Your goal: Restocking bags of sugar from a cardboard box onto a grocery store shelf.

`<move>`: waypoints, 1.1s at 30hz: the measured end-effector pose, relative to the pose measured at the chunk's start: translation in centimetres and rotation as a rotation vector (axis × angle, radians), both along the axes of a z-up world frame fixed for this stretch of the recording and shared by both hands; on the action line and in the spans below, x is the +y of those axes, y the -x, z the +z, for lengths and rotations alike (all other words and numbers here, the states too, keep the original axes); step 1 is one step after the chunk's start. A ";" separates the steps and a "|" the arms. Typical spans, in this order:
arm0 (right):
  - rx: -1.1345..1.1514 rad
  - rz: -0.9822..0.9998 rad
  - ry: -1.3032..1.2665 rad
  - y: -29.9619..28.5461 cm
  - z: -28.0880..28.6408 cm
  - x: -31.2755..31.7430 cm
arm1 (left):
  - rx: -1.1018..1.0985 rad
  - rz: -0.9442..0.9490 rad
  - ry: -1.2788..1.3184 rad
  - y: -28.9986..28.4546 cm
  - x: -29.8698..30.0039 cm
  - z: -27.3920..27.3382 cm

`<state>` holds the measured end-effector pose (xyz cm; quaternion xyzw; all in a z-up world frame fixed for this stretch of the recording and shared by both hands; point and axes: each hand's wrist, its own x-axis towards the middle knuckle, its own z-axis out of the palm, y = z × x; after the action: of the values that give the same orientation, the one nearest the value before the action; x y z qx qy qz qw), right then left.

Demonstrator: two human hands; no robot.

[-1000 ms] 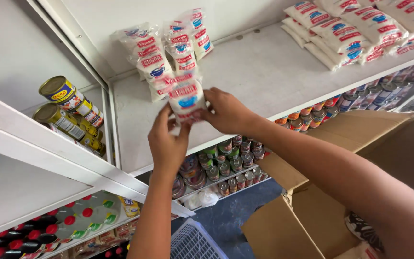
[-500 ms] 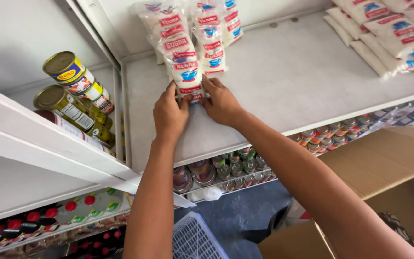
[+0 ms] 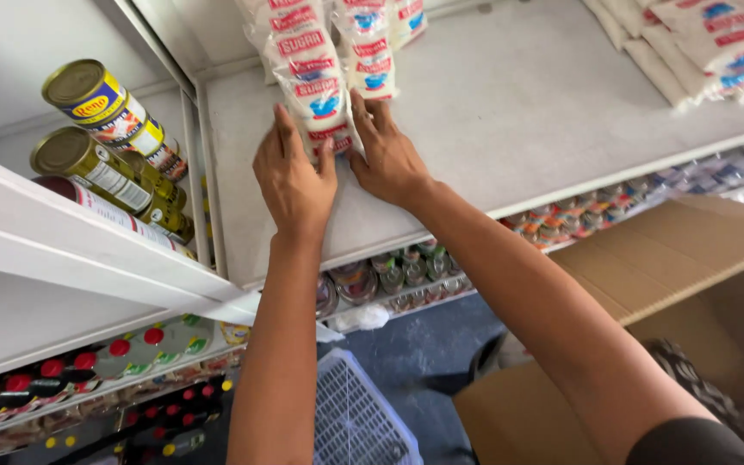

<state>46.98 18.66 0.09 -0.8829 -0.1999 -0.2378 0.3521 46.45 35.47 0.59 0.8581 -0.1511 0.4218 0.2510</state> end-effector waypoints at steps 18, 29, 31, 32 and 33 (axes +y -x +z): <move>0.401 0.671 -2.039 35.1 10.0 -9.1 | 0.500 -1.030 0.120 28.9 -16.1 12.1; 0.766 -0.499 -1.068 51.4 4.8 -18.3 | 0.917 -0.858 0.274 37.2 -25.6 6.0; 0.763 -0.644 -0.911 53.1 3.2 -20.9 | 1.053 -0.924 0.263 41.1 -25.8 3.4; 0.873 -0.757 -0.725 51.8 3.7 -23.0 | 1.124 -0.959 -0.033 41.1 -26.7 1.0; 0.975 -0.866 -0.533 50.5 4.4 -25.2 | 1.179 -0.979 -0.336 41.1 -27.8 -1.3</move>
<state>-3.53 -6.56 4.51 -0.7728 0.4150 0.0254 0.4796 5.39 7.71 -0.70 0.8025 -0.4158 -0.2907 0.3139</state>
